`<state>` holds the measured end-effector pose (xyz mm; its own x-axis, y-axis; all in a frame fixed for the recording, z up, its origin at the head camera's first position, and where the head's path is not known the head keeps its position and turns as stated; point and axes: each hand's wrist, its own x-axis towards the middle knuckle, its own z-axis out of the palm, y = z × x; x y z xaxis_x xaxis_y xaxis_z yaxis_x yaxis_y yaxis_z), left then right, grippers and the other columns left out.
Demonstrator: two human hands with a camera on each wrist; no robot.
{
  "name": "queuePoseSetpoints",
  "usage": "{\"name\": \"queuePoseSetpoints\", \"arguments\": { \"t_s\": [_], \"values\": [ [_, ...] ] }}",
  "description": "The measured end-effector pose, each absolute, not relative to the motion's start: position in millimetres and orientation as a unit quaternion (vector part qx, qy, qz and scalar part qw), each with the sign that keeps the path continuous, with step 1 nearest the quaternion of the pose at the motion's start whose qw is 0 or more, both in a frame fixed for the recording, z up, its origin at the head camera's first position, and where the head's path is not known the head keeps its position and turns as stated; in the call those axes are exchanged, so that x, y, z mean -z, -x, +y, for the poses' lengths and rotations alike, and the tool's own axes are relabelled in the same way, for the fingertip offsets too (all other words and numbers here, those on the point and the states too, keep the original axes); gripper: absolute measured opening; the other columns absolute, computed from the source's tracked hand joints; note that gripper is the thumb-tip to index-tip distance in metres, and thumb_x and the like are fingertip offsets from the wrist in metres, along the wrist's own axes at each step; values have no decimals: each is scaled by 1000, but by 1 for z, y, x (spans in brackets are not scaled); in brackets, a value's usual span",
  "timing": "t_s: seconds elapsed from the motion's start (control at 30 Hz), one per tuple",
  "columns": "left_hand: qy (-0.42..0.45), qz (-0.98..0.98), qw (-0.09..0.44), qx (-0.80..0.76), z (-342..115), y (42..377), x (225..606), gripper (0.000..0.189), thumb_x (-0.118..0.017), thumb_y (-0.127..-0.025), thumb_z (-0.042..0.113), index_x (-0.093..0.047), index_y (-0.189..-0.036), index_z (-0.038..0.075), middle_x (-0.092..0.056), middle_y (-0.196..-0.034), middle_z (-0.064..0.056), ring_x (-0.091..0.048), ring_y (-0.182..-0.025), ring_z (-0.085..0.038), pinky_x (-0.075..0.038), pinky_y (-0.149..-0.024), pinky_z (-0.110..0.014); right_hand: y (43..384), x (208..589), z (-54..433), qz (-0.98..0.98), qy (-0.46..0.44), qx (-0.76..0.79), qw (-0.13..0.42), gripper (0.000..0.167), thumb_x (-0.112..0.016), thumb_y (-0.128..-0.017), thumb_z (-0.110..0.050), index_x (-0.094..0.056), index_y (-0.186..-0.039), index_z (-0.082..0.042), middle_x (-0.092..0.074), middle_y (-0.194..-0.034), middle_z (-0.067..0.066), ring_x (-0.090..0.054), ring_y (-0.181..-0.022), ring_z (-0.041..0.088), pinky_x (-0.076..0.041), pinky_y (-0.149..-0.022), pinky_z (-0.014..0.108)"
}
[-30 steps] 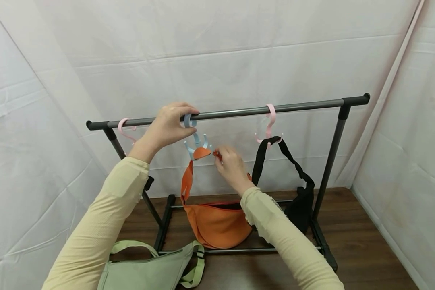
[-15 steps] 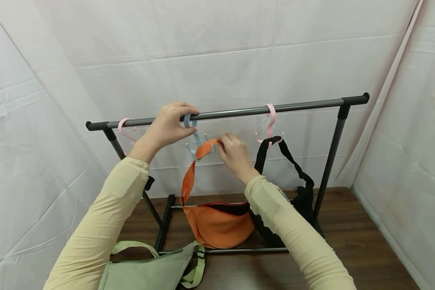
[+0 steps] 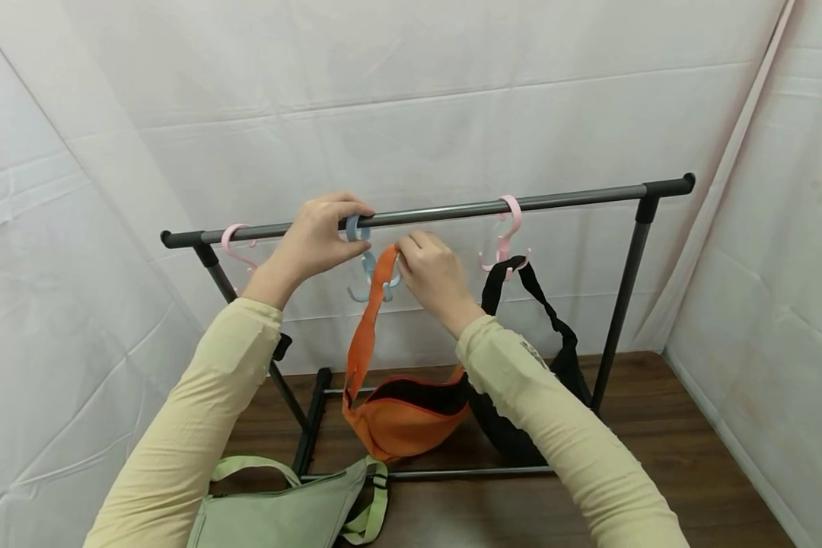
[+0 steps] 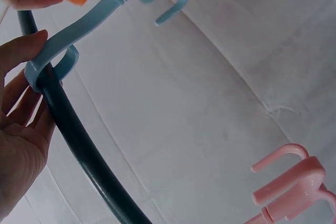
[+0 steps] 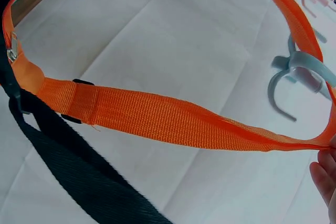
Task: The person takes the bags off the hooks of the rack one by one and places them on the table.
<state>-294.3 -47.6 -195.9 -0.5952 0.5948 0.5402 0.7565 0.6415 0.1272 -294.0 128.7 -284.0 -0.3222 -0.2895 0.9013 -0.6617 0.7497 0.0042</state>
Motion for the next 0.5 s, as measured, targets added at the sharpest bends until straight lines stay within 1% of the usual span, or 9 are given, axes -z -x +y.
{"name": "queuePoseSetpoints", "arguments": {
  "t_s": [0.2,0.5],
  "values": [
    [383,-879,227,174,-47,294,195,33,-71,-74,4,-65,-106,0,-62,-105,-10,-55,-97,-24,-43,-86,-34,289,276,123,-780,-319,-178,508,7,-58,-79,6,-63,-83,3,-57,-78,11,-54,-67,23,-49,-61,30],
    [385,-876,229,179,-45,294,194,31,-70,-73,3,-66,-104,0,-63,-103,-10,-55,-96,-24,-43,-85,-34,279,262,121,-764,-348,-168,516,7,-57,-81,5,-63,-84,2,-56,-80,11,-53,-67,22,-48,-61,30]
  ]
}}
